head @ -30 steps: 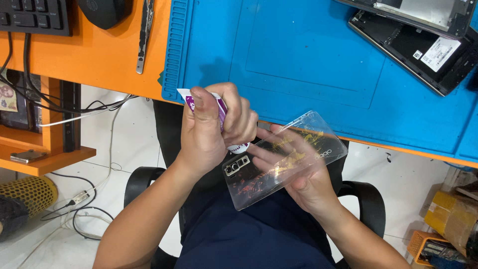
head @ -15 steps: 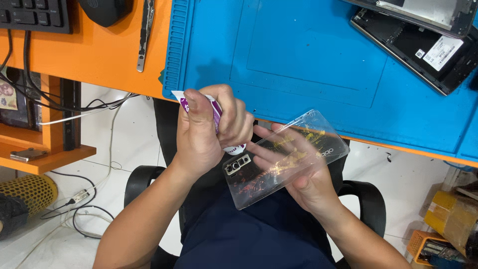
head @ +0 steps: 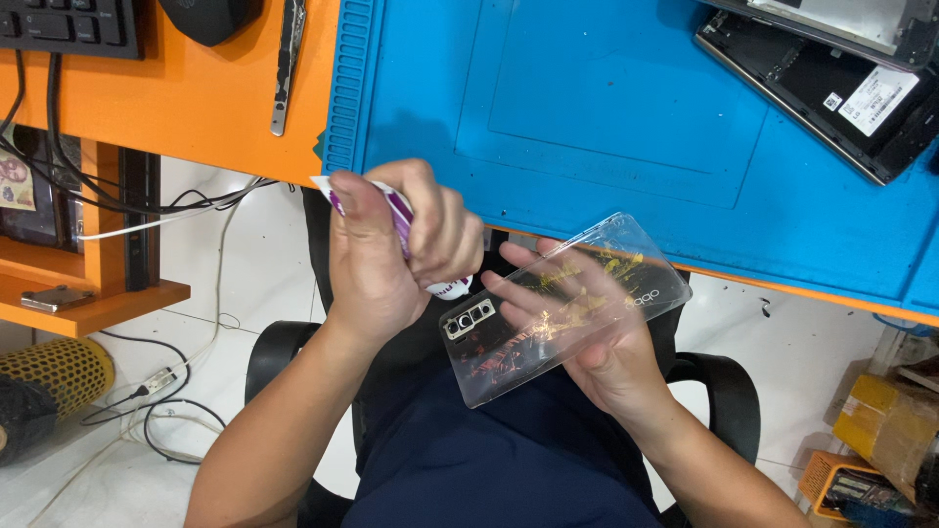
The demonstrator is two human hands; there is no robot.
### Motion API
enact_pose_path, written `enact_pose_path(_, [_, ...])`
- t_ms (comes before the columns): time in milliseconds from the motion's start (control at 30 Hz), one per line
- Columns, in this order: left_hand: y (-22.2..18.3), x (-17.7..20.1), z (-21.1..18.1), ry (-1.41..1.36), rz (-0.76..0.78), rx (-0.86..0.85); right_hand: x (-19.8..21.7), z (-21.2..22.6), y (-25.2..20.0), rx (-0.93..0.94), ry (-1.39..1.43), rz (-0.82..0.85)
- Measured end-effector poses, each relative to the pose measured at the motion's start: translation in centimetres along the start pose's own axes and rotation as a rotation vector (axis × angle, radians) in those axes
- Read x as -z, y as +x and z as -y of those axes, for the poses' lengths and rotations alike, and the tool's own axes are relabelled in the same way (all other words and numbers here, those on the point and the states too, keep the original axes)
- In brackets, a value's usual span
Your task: The person applies adhesive from a tube onto the edges of a transparent smartphone back cover. They hold the cover in one hand and squeeze the tube with the other, moving along the perimeter to apply the substance.
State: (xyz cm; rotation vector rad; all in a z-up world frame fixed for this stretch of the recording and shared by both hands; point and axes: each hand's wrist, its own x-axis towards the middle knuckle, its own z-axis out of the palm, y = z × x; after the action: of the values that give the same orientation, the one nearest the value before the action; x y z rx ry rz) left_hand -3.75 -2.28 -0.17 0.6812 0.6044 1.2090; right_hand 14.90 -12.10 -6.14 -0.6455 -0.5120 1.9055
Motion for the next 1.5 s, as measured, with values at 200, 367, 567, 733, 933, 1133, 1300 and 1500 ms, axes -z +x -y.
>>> enact_pose_path(200, [-0.3,-0.2,0.2,0.009,0.026,-0.001,-0.4,0.4,0.2,-0.012,-0.088,-0.036])
enact_pose_path(367, [-0.3,-0.1,0.5,0.015,0.025,0.005,-0.3,0.2,0.0,-0.010,-0.028,-0.030])
enact_pose_path(567, [-0.5,0.1,0.2,0.066,0.020,0.006,-0.2,0.2,0.1,-0.009,-0.043,-0.020])
enact_pose_path(733, [-0.6,0.2,0.2,0.056,0.029,0.011,-0.2,0.1,0.1,-0.006,-0.047,-0.026])
enact_pose_path(933, [-0.7,0.4,0.1,0.076,0.034,-0.014,-0.3,0.1,0.1,0.000,-0.055,-0.035])
enact_pose_path(1133, [-1.0,0.7,0.0,0.057,0.061,-0.039,0.0,-0.4,0.2,0.019,-0.008,-0.036])
enact_pose_path(1300, [-1.3,1.1,-0.1,0.052,0.068,-0.031,0.0,-0.3,0.3,0.018,-0.019,-0.033])
enact_pose_path(1500, [-1.6,1.4,-0.3,0.055,0.063,-0.018,0.1,-0.5,0.3,0.024,-0.027,-0.044])
